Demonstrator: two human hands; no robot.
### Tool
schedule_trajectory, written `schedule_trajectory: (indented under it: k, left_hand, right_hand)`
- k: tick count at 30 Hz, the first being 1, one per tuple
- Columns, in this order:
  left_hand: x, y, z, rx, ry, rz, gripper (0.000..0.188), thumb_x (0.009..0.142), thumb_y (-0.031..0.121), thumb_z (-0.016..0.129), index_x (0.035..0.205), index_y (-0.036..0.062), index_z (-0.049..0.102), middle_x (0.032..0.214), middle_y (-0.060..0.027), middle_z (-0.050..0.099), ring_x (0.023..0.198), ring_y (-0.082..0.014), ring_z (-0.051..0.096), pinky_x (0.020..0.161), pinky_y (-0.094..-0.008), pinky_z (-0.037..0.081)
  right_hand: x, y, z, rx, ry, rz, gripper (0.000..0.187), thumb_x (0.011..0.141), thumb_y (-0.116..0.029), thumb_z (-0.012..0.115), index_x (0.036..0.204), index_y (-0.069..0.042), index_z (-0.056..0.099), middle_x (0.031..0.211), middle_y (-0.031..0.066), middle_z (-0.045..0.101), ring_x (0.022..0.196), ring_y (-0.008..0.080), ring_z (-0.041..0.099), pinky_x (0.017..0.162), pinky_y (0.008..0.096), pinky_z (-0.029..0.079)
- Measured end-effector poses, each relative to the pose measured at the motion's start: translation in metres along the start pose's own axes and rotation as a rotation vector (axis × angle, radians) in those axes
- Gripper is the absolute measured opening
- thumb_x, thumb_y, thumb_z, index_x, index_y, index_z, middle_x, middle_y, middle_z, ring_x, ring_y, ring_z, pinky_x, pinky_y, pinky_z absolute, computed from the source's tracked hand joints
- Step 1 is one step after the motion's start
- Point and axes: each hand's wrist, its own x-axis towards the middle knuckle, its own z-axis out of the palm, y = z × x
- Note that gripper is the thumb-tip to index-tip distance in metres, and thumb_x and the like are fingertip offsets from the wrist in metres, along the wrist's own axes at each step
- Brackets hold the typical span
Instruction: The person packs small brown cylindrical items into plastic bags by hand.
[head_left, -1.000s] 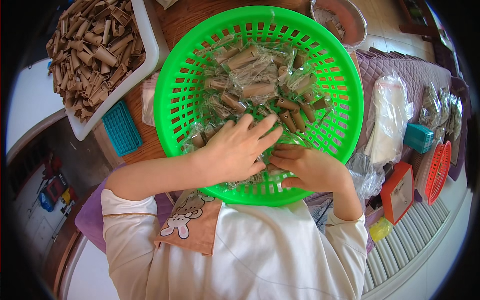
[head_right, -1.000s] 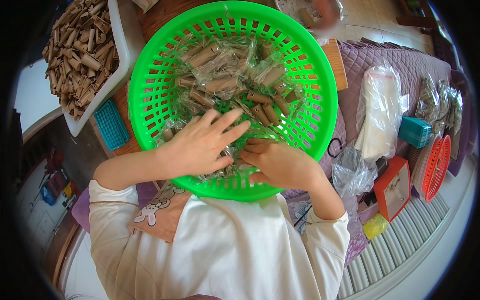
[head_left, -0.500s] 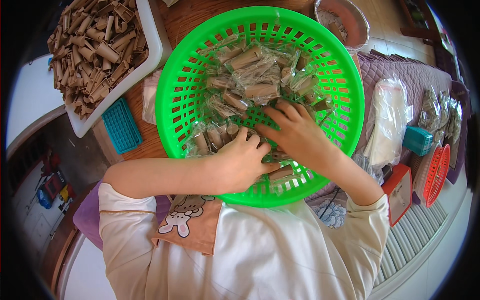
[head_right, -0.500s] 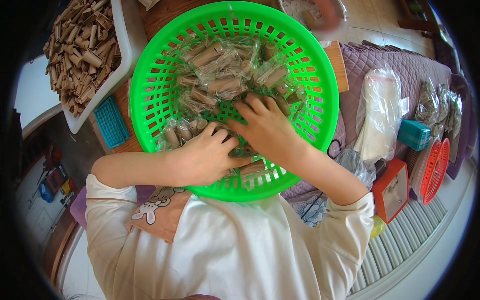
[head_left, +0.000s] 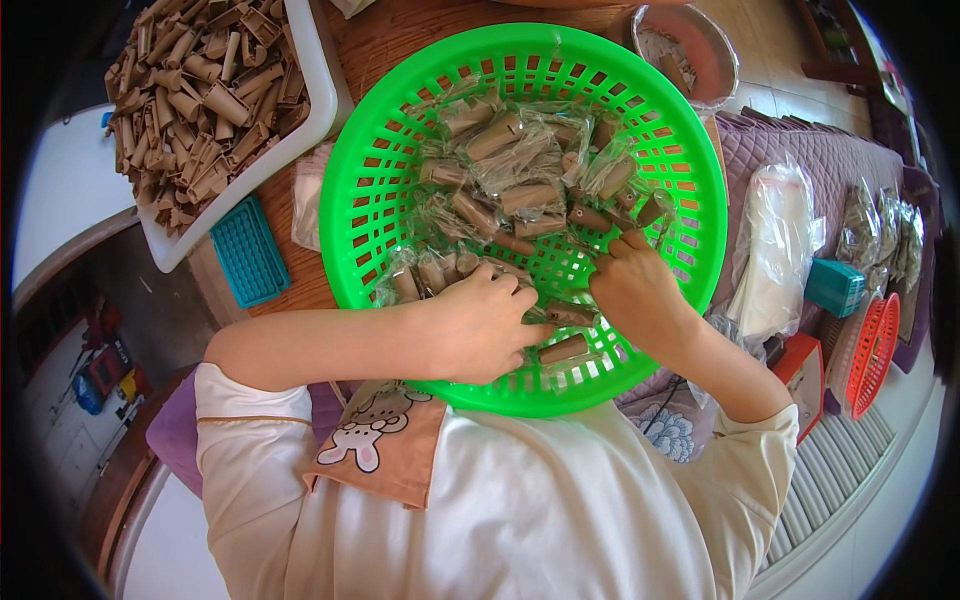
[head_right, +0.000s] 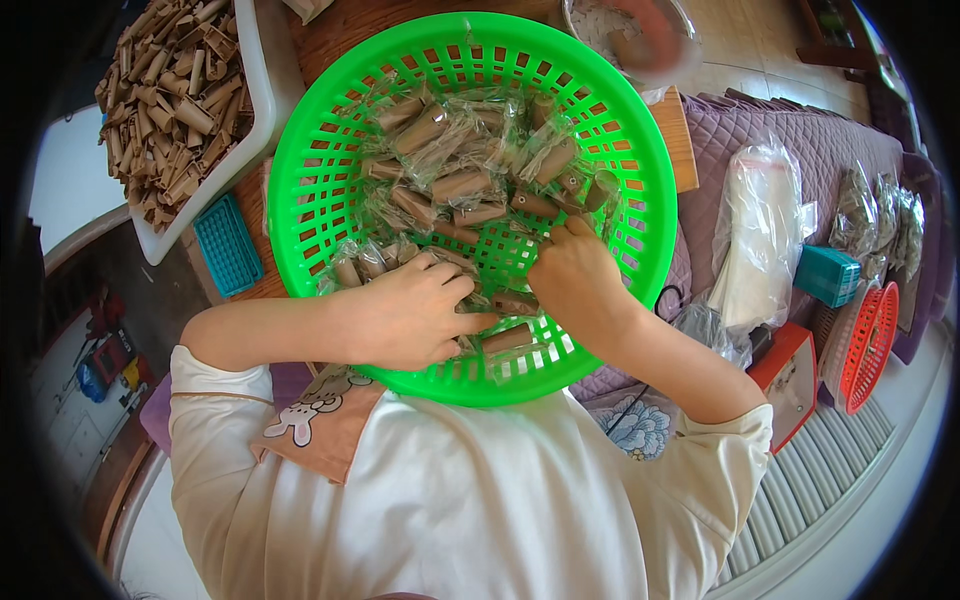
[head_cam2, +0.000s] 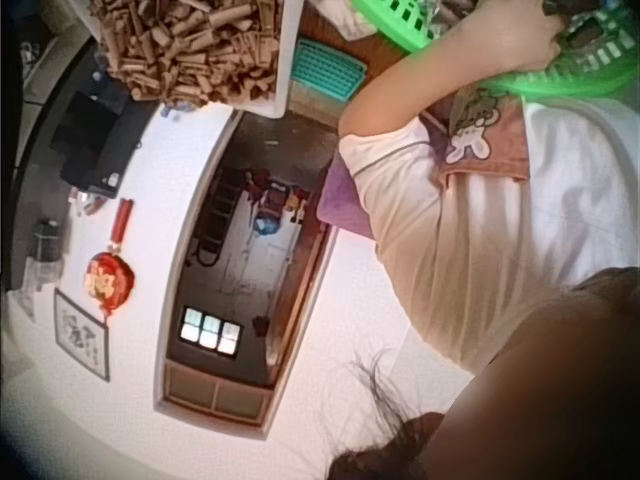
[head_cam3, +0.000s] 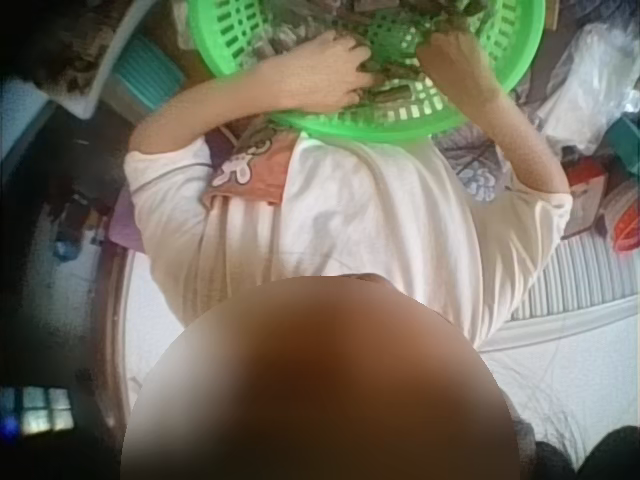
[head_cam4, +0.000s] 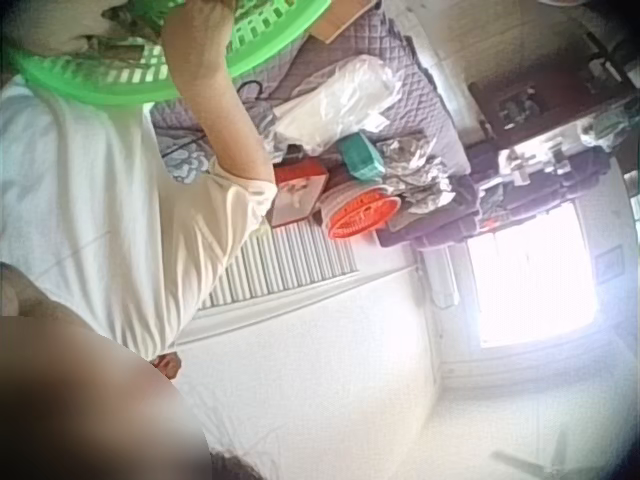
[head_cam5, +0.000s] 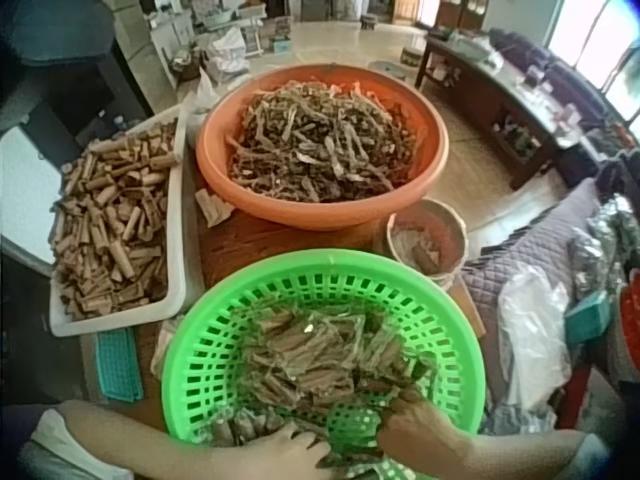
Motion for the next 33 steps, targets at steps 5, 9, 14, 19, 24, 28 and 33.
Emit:
schedule_trajectory:
  k: [5,9,14,19,24,28,33]
  left_hand:
    - [0.012,-0.019,-0.018,-0.163,-0.003,-0.051,0.029,0.080,0.027,0.052,0.101,0.0076,0.055,0.082,-0.0100,0.056,0.084,-0.0260,0.056,0.076,-0.0395,0.043]
    - [0.030,-0.052,-0.026,0.411,0.598,-0.097,0.019,0.069,0.018,0.061,0.086,0.0097,0.057,0.102,-0.0029,0.053,0.102,-0.0215,0.047,0.081,-0.0384,0.041]
    - [0.036,-0.076,-0.029,0.544,0.530,-0.095,0.021,0.070,0.021,0.060,0.090,0.0137,0.056,0.106,-0.0024,0.049,0.104,-0.0243,0.045,0.080,-0.0421,0.039]
    - [0.026,-0.094,-0.039,0.417,0.563,-0.079,0.019,0.065,0.011,0.061,0.082,0.0097,0.053,0.094,-0.0058,0.048,0.096,-0.0258,0.048,0.077,-0.0392,0.040]
    - [0.008,-0.101,-0.069,0.093,0.679,-0.110,0.025,0.061,-0.001,0.060,0.084,0.0055,0.052,0.094,-0.0079,0.048,0.085,-0.0255,0.051,0.071,-0.0341,0.044]
    - [-0.013,-0.092,-0.092,-0.091,0.687,-0.232,0.021,0.062,0.001,0.058,0.083,0.0027,0.052,0.089,-0.0081,0.048,0.076,-0.0251,0.052,0.068,-0.0335,0.044]
    - [-0.029,-0.090,-0.099,-0.209,0.734,-0.302,0.021,0.062,0.001,0.056,0.083,0.0028,0.052,0.088,-0.0066,0.048,0.069,-0.0200,0.051,0.063,-0.0296,0.042]
  right_hand:
    - [-0.001,-0.003,0.000,0.047,0.019,0.055,0.010,0.064,-0.013,0.056,0.059,-0.010,0.064,0.065,0.0063,0.058,0.073,0.0187,0.054,0.076,0.0311,0.039]
    - [0.005,-0.012,-0.006,-0.036,0.062,0.149,0.011,0.066,-0.014,0.055,0.069,-0.010,0.064,0.077,0.0042,0.055,0.077,0.0169,0.052,0.073,0.0313,0.040]
    - [0.031,-0.021,-0.001,0.194,0.208,0.041,0.023,0.068,-0.013,0.053,0.090,-0.009,0.057,0.089,0.0053,0.048,0.079,0.0168,0.050,0.073,0.0304,0.043]
    - [0.037,-0.023,0.009,0.173,0.365,0.001,0.042,0.070,-0.013,0.053,0.112,-0.009,0.051,0.115,0.0062,0.048,0.083,0.0168,0.053,0.070,0.0277,0.047]
    - [0.047,-0.025,0.016,0.205,0.377,0.040,0.038,0.069,-0.014,0.054,0.107,-0.009,0.054,0.117,0.0088,0.046,0.082,0.0183,0.054,0.067,0.0277,0.049]
    - [0.047,-0.025,0.006,0.113,0.241,0.113,0.021,0.069,-0.013,0.054,0.088,-0.010,0.061,0.100,0.0077,0.053,0.083,0.0187,0.054,0.073,0.0302,0.047]
    - [0.032,-0.019,-0.011,0.055,0.081,0.216,0.008,0.067,-0.013,0.059,0.072,-0.010,0.063,0.081,0.0062,0.057,0.083,0.0172,0.055,0.061,0.0260,0.044]
